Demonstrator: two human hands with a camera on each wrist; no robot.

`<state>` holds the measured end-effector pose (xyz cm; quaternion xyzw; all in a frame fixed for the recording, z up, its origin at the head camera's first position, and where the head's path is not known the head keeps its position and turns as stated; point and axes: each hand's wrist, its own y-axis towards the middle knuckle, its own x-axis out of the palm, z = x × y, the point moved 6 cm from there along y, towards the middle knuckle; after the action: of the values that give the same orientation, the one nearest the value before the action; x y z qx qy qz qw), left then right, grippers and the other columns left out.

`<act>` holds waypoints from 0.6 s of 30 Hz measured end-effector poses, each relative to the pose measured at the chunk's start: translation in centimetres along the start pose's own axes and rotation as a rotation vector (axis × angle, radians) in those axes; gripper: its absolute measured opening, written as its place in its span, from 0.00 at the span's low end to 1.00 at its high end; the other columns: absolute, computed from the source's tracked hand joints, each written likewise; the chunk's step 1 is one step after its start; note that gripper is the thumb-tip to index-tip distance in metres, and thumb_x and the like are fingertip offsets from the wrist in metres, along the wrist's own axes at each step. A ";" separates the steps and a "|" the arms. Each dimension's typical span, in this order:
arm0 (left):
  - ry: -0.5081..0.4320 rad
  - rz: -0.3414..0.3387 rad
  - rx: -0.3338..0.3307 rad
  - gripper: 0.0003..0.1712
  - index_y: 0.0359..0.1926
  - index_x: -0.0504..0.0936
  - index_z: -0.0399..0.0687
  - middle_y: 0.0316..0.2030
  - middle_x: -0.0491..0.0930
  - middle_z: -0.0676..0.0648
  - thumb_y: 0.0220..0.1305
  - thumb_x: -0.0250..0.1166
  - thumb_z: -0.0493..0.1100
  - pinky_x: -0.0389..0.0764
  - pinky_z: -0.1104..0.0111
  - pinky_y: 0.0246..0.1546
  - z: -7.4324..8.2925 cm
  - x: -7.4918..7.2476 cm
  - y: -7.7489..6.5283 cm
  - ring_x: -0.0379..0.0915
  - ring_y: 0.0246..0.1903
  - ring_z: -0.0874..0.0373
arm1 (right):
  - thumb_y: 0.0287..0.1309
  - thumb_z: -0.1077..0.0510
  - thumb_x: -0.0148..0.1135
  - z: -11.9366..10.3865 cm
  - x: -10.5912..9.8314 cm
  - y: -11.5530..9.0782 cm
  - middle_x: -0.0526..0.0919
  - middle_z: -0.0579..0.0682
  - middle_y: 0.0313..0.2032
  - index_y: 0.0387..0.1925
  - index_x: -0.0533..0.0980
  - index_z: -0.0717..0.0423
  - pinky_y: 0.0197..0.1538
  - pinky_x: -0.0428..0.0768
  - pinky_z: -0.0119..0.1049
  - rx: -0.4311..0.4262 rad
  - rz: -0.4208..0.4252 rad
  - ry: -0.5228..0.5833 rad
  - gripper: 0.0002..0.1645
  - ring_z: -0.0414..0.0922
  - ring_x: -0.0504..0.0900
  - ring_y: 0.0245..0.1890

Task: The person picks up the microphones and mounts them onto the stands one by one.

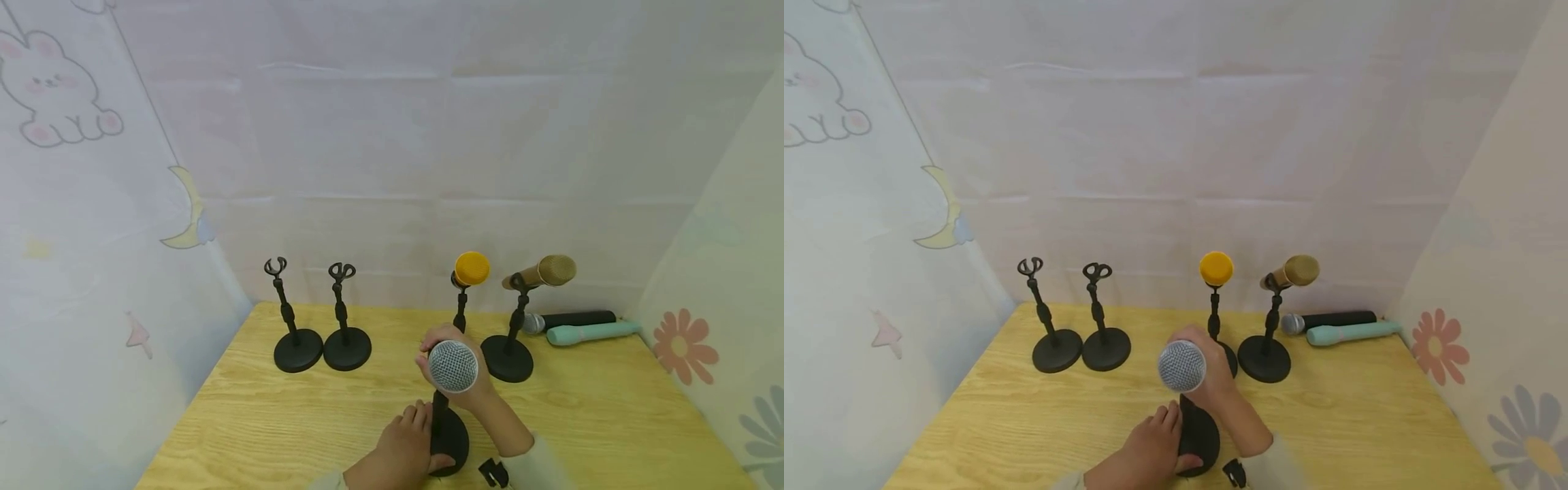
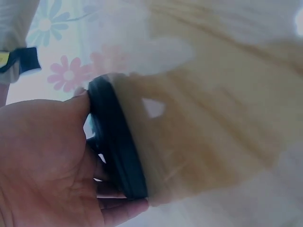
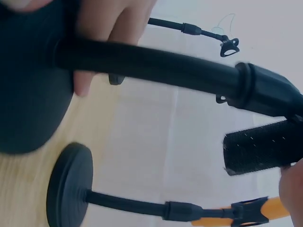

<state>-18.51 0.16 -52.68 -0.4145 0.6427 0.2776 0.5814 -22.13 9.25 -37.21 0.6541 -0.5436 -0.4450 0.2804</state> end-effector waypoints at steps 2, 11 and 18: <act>-0.025 -0.017 0.000 0.55 0.74 0.68 0.49 0.68 0.70 0.50 0.63 0.40 0.83 0.80 0.75 0.49 -0.1 -0.3 0.1 0.68 0.61 0.60 | 0.61 0.55 0.73 -0.1 -0.2 -0.1 0.81 0.54 0.39 0.43 0.77 0.61 0.54 0.77 0.21 0.067 -0.064 -0.021 0.17 0.47 0.81 0.39; -0.240 -0.102 -0.004 0.52 0.76 0.65 0.51 0.70 0.68 0.51 0.64 0.49 0.79 0.83 0.69 0.49 -1.4 -0.5 0.2 0.68 0.63 0.57 | 0.45 0.65 0.82 -0.1 -2.2 -1.4 0.75 0.47 0.62 0.68 0.64 0.52 0.60 0.77 0.32 0.361 -0.217 -0.107 0.50 0.46 0.78 0.56; -0.391 -0.144 0.012 0.49 0.77 0.62 0.52 0.74 0.62 0.53 0.65 0.56 0.75 0.79 0.64 0.58 -2.3 -0.2 -0.4 0.62 0.71 0.55 | 0.48 0.60 0.81 0.3 -4.0 -3.7 0.70 0.49 0.67 0.73 0.60 0.48 0.61 0.78 0.41 0.404 -0.261 -0.242 0.54 0.44 0.75 0.61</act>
<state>-19.35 -1.96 -52.08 -0.3940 0.4879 0.3069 0.7159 -20.71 14.06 -39.40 0.7035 -0.5619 -0.4348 0.0174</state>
